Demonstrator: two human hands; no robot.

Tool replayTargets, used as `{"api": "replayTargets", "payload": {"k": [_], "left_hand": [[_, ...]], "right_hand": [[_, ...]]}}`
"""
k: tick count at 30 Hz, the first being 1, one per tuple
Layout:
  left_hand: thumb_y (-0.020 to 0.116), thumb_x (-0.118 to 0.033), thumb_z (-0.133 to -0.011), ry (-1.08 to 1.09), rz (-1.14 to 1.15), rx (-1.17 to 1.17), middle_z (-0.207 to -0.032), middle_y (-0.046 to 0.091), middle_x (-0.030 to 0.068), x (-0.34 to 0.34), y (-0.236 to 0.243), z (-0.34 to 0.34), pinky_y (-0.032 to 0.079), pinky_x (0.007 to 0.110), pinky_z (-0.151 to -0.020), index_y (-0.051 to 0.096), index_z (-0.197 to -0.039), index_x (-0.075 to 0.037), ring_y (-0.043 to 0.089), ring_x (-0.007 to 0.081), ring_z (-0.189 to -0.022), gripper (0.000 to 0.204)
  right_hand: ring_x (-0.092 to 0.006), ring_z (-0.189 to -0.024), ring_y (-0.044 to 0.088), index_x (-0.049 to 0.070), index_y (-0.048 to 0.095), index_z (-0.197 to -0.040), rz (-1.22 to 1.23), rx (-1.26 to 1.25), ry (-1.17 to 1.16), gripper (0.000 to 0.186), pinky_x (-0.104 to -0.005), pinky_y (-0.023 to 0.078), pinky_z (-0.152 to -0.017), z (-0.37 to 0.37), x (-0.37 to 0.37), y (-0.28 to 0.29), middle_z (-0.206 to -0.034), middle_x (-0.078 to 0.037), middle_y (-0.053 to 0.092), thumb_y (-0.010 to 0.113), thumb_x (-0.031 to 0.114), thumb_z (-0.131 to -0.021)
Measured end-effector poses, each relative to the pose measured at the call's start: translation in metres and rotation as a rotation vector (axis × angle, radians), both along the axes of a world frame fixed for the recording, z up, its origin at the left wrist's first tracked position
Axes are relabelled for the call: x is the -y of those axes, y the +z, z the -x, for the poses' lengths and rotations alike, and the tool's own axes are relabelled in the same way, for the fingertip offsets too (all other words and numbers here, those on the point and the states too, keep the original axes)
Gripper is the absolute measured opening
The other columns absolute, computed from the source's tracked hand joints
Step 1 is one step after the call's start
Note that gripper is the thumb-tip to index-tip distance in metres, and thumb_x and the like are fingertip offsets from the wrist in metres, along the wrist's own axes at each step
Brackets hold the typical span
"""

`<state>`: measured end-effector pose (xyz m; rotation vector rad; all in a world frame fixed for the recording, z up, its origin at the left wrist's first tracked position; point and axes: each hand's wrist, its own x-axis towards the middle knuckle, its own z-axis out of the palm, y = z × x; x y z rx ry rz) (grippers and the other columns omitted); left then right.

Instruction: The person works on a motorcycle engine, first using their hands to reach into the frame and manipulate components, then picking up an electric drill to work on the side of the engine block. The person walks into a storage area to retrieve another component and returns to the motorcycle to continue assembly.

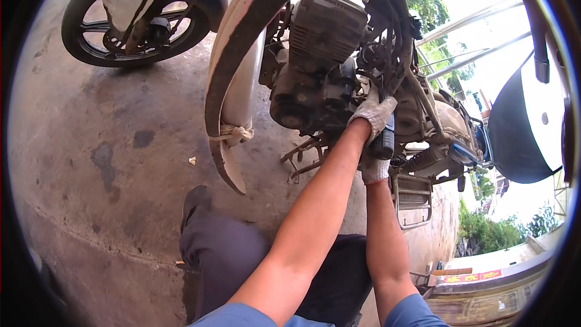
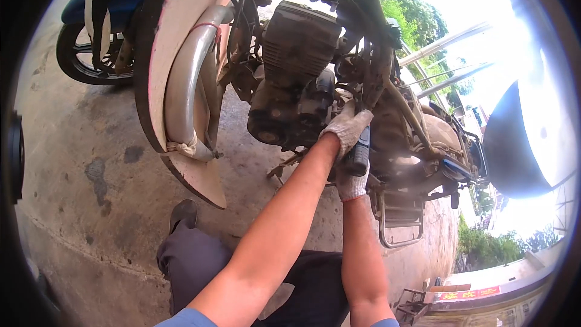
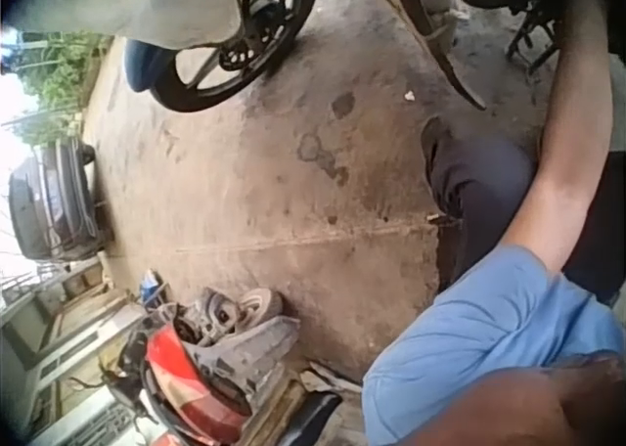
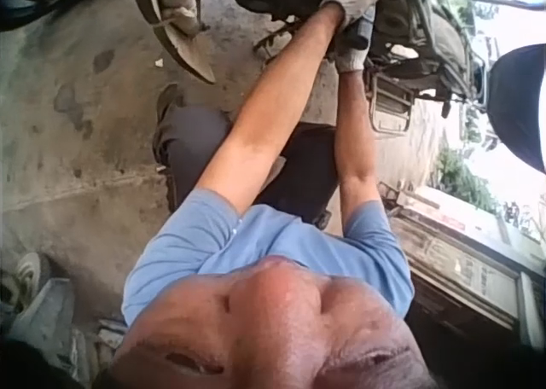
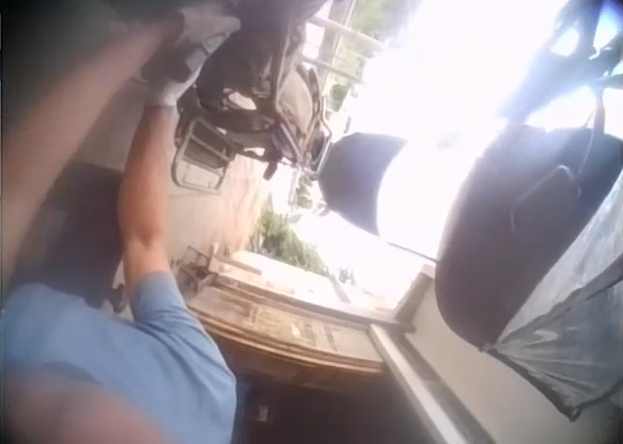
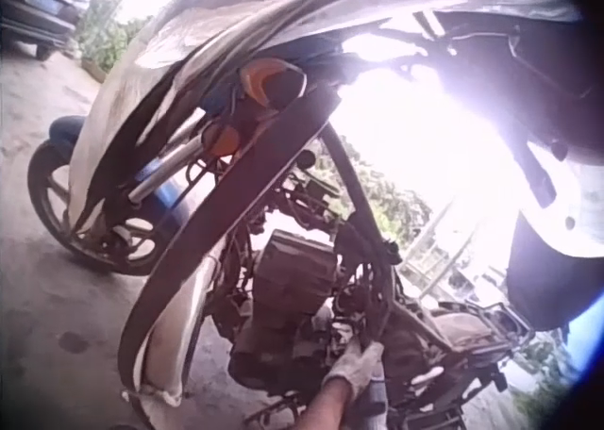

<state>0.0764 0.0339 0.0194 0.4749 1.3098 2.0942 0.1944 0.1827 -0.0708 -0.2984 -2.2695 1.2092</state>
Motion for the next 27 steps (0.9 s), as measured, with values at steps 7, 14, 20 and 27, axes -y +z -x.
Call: {"api": "replayTargets", "payload": {"k": [7,14,20,27], "left_hand": [[0.058,-0.052,-0.087,0.043,0.093,-0.116,-0.139,0.057,0.0263,0.003,-0.006,0.028,0.044,0.044,-0.105,0.046,-0.145,-0.012,0.055,0.0396,-0.127,0.072],[0.058,-0.040,-0.084,-0.011,0.079,-0.109,-0.119,0.066,0.0232,-0.007,-0.009,0.039,0.049,0.042,-0.092,0.055,-0.130,-0.005,0.063,0.0336,-0.104,0.058],[0.055,-0.043,-0.087,-0.250,-0.067,0.043,-0.136,0.057,0.0239,-0.003,-0.010,0.045,0.043,0.046,-0.105,0.047,-0.141,-0.007,0.057,0.0373,-0.119,0.065],[0.056,-0.036,-0.087,-0.170,-0.051,0.013,-0.119,0.060,0.0204,-0.007,-0.016,0.049,0.047,0.043,-0.093,0.051,-0.135,-0.005,0.058,0.0308,-0.103,0.058]], "right_hand": [[-0.0230,-0.139,0.043,0.009,0.034,-0.154,-0.252,-0.049,0.054,0.051,-0.0388,0.036,-0.117,0.038,0.010,0.000,-0.152,-0.008,0.045,0.043,0.030,-0.109],[-0.0257,-0.138,0.045,0.004,0.035,-0.153,-0.143,-0.098,0.053,0.055,-0.0373,0.038,-0.115,0.046,0.031,0.007,-0.151,-0.013,0.046,0.051,0.019,-0.103],[-0.0245,-0.134,0.047,0.002,0.037,-0.151,-0.204,-0.108,0.024,0.055,-0.0356,0.040,-0.113,0.053,0.037,0.011,-0.147,-0.014,0.048,0.055,0.008,-0.099],[-0.0175,-0.130,0.050,0.004,0.039,-0.149,-0.484,-0.083,-0.029,0.055,-0.0330,0.042,-0.110,0.058,0.063,0.026,-0.143,-0.008,0.052,0.057,-0.003,-0.097]]}}
